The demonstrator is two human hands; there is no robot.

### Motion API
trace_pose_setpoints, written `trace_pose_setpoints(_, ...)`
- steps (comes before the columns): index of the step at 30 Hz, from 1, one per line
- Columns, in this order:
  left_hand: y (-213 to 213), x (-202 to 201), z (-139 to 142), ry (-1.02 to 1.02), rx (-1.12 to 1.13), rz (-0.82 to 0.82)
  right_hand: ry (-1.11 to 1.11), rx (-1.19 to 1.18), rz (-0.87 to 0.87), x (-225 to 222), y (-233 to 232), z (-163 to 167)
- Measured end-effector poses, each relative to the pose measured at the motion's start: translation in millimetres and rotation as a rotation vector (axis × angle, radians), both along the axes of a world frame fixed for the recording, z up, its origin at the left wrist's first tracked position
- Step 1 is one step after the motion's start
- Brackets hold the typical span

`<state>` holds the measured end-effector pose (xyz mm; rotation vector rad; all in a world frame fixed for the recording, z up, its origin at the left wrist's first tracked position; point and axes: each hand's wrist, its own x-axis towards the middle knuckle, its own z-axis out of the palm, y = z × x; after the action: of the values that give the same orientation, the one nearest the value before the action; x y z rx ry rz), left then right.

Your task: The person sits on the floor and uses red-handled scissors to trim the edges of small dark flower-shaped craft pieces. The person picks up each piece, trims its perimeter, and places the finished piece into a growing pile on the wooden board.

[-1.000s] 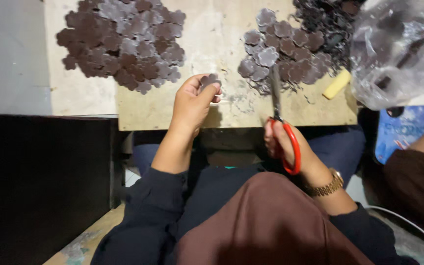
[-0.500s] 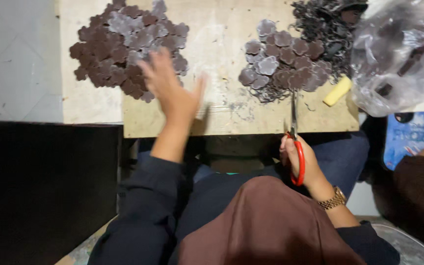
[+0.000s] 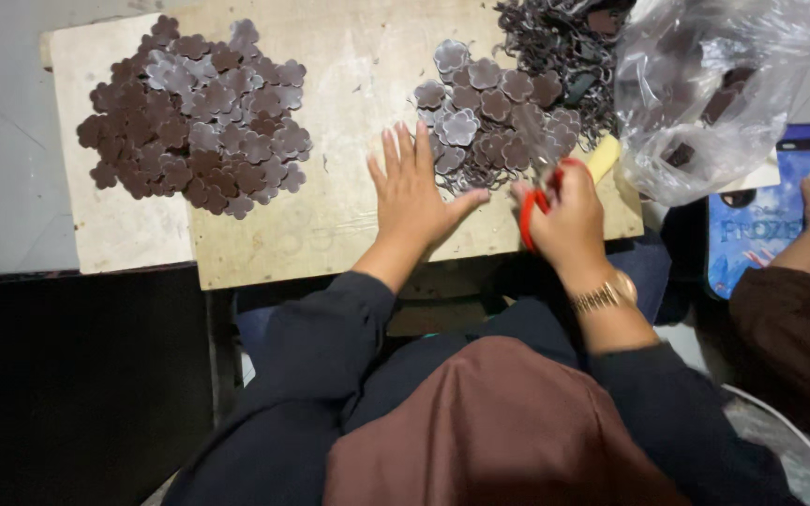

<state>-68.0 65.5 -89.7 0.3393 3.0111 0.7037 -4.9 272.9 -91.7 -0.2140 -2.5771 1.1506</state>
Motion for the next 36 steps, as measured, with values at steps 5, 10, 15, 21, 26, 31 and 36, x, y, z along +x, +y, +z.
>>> trace_pose_setpoints(5,15.7,-19.7,-13.2,0.164,0.144,-0.046,0.218,0.337,0.061,-33.0,-2.4,2.9)
trace_pose_setpoints(10,17.5,-34.4,-27.9,0.195,0.163,-0.041,0.19,0.348,-0.044,-41.3,-12.0,3.4)
trace_pose_setpoints(15,14.0,-32.0,-34.5,0.284,0.161,-0.057,0.17,0.391,-0.049,-40.4,-12.1,7.8)
trace_pose_setpoints(21,13.8,-28.3,-23.4,0.392,0.233,-0.05,0.156,0.36,-0.044,-39.9,-13.1,16.8)
trace_pose_setpoints(26,8.5,-24.7,-21.4,0.408,0.307,-0.044,0.172,0.345,-0.066,-41.7,-14.3,17.4)
trace_pose_setpoints(31,6.3,-17.2,-22.0,0.43,0.53,-0.056,0.199,0.321,-0.067,-43.3,-12.2,19.8)
trace_pose_setpoints(36,5.1,-9.3,-20.4,-0.237,1.35,0.172,0.241,0.316,-0.039,-45.4,-12.0,20.2)
